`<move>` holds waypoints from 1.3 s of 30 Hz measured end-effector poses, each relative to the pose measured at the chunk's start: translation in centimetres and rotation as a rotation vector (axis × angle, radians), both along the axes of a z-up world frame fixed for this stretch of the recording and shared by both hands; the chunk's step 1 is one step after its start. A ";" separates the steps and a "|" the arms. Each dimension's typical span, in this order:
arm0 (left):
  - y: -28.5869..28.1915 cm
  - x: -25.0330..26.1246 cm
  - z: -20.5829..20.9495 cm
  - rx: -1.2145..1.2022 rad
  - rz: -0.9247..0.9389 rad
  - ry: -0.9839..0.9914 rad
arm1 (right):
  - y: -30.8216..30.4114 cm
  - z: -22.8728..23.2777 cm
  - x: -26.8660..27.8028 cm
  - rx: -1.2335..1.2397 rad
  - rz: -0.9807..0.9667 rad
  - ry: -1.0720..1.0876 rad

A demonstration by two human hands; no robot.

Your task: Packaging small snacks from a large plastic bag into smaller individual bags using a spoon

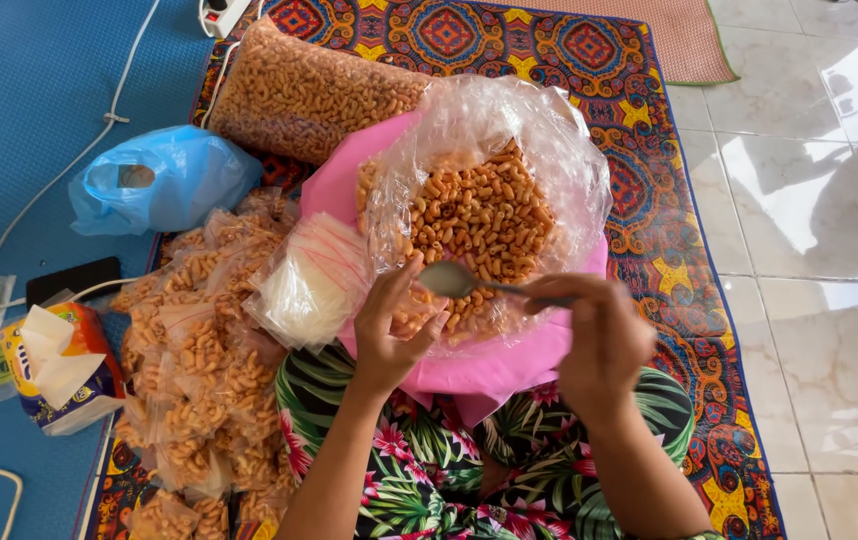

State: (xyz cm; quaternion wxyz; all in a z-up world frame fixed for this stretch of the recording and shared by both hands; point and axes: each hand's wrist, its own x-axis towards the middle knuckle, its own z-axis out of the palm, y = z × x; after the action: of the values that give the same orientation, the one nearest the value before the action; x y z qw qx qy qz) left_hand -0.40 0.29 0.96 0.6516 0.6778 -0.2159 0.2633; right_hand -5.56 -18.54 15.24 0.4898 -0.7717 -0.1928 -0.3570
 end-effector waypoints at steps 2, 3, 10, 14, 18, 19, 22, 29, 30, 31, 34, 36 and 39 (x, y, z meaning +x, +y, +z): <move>-0.1 -0.3 1.4 -0.016 -0.005 0.010 | -1.0 -0.3 0.2 0.007 -0.048 -0.009; -0.1 -0.4 2.1 -0.031 -0.011 0.017 | -1.6 -0.5 0.4 0.015 -0.096 -0.020; 0.0 0.0 1.9 -0.007 0.091 0.032 | 0.6 -7.7 1.0 0.032 -0.133 0.054; -0.2 -0.2 2.5 -0.011 0.091 0.048 | 1.7 -9.8 0.7 0.182 -0.082 0.113; -0.2 -0.1 2.8 0.014 0.102 0.042 | 0.7 -11.5 -0.1 0.376 -0.044 0.158; -0.1 -0.1 2.6 0.014 0.102 0.042 | 0.5 -11.9 -0.2 0.376 -0.045 0.159; -0.4 0.1 2.4 0.039 0.117 0.034 | -0.2 -12.4 -0.3 0.487 -0.025 0.200; -0.2 -0.5 3.6 0.035 0.093 0.050 | 0.0 -10.2 0.8 0.579 0.043 0.306; -0.1 -0.7 3.9 0.036 0.094 0.057 | -0.3 -10.0 1.0 0.584 0.041 0.310; -0.2 -0.7 3.7 0.036 0.098 0.055 | -0.8 -9.5 1.1 0.583 0.045 0.309; -0.4 -0.8 3.2 0.002 0.090 0.074 | -2.1 -7.3 1.0 0.549 0.015 0.285; -0.4 -0.7 2.9 -0.052 0.052 0.135 | -2.4 -5.0 0.9 0.438 0.025 0.194; -0.2 -0.6 2.1 -0.023 0.054 0.114 | -2.1 -2.2 0.8 0.246 0.056 0.143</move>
State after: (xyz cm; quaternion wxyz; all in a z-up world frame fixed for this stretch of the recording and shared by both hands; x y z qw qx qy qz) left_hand -0.96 0.06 3.02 0.6633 0.6897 -0.1573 0.2442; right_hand -4.75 -20.65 13.00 0.6030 -0.7236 -0.1336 -0.3081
